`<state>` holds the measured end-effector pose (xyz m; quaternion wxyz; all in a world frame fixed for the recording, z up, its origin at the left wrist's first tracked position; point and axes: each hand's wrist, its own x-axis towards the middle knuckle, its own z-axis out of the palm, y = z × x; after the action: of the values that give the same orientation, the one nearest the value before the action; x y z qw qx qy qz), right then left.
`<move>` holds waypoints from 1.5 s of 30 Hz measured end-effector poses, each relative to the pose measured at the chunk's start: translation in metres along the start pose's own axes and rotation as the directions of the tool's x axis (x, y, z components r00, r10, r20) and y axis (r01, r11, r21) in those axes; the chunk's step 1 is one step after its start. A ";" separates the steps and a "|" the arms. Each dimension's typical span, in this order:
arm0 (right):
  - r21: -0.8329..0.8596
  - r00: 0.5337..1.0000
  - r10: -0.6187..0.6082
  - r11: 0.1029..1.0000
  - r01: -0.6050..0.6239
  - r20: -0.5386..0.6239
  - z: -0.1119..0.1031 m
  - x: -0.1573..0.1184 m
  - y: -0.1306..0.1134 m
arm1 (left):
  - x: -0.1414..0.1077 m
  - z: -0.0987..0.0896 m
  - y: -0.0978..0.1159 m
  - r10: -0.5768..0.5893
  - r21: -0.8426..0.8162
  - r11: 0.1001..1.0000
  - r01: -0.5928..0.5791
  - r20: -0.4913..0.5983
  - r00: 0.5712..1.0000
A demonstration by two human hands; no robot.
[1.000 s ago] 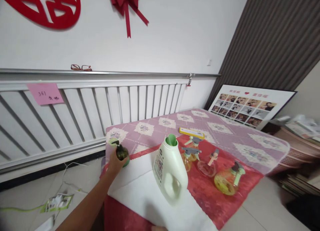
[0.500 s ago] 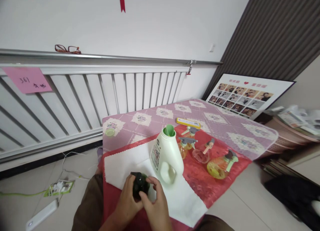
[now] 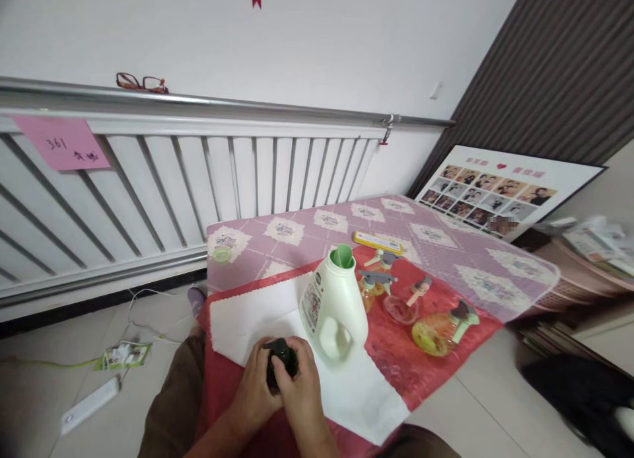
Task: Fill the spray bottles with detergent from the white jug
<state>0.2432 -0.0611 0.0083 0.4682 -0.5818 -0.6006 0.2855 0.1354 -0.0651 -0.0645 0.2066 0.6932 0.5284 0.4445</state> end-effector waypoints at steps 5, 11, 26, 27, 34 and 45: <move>0.004 0.998 -0.054 0.999 0.053 0.039 0.002 -0.004 0.010 | 0.001 -0.002 0.002 0.018 0.001 1.000 -0.018 -0.036 0.999; 0.039 0.992 0.064 0.997 -0.060 -0.113 0.010 -0.005 0.015 | 0.000 -0.003 0.002 0.023 -0.009 1.000 -0.023 -0.037 0.999; 0.095 0.988 0.133 0.988 -0.125 -0.084 0.009 -0.010 0.009 | 0.000 -0.004 0.005 -0.011 -0.009 1.000 0.011 -0.015 1.000; 0.105 0.988 0.139 0.986 -0.131 -0.073 0.007 -0.009 0.008 | 0.001 -0.004 0.005 -0.007 -0.007 1.000 0.007 -0.015 1.000; 0.124 0.995 0.085 0.989 -0.077 -0.059 -0.002 -0.005 0.002 | -0.001 -0.002 0.002 0.010 0.005 1.000 -0.010 -0.034 0.999; 0.026 0.994 0.055 0.998 -0.053 -0.097 0.005 -0.003 0.014 | -0.003 -0.003 0.004 0.003 0.003 1.000 -0.003 -0.041 0.999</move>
<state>0.2450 -0.0609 -0.0070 0.4958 -0.6057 -0.5576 0.2764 0.1349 -0.0694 -0.0612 0.1940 0.6851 0.5322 0.4581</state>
